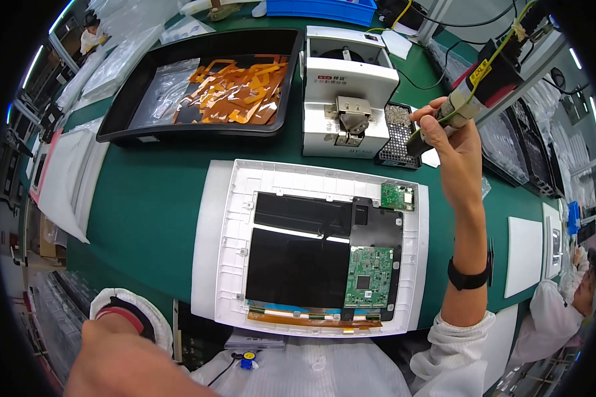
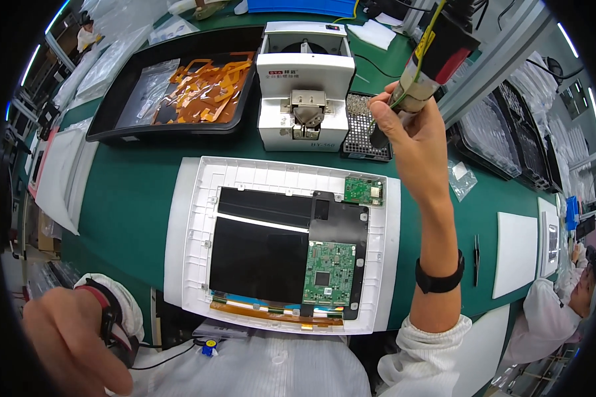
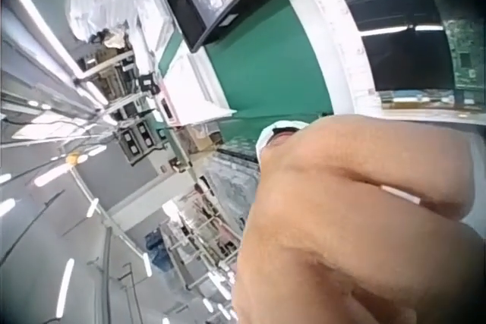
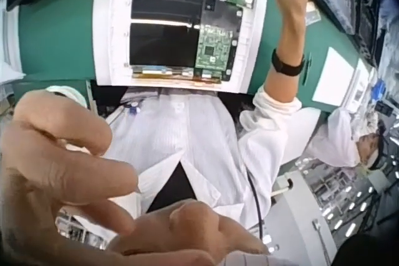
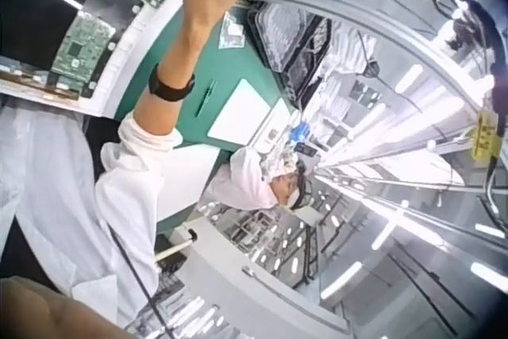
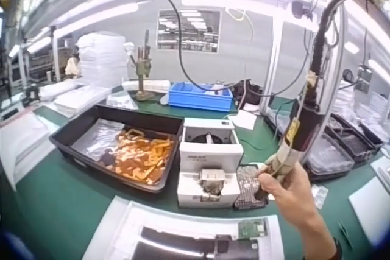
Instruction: Assembling a tablet screen and circuit board component using an electric screwdriver.
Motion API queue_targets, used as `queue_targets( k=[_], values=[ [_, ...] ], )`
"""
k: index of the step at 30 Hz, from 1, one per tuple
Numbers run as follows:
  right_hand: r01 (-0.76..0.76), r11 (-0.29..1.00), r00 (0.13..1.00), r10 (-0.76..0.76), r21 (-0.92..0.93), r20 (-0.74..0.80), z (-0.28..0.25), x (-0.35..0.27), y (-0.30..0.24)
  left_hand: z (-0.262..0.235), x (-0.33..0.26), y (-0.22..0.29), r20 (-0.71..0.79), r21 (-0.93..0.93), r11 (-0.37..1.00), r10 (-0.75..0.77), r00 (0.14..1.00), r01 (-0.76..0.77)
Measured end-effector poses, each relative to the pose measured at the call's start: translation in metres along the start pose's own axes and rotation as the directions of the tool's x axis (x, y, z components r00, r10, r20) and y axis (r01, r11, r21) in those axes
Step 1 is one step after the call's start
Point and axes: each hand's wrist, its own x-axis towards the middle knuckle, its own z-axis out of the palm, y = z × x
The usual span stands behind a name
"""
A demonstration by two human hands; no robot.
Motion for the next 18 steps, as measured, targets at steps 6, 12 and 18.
queue_targets(
  k=[6, 12, 18],
  values=[
    [-0.052, 0.999, 0.998, 0.052, 0.016, 0.024, 0.000, -0.003, 0.002, -0.003, -0.003, -0.002, -0.157, 0.239, 0.947, -0.179, 0.971, 0.213],
    [-0.042, 0.998, 0.999, 0.042, 0.052, 0.006, 0.011, -0.010, 0.000, -0.008, -0.025, 0.010, -0.466, 0.449, 0.747, -0.273, 0.841, 0.491],
    [-0.074, 0.997, 0.997, 0.074, 0.025, -0.023, -0.007, -0.023, 0.008, 0.008, -0.041, -0.017, -0.547, 0.489, 0.598, -0.357, 0.757, 0.635]
  ],
)
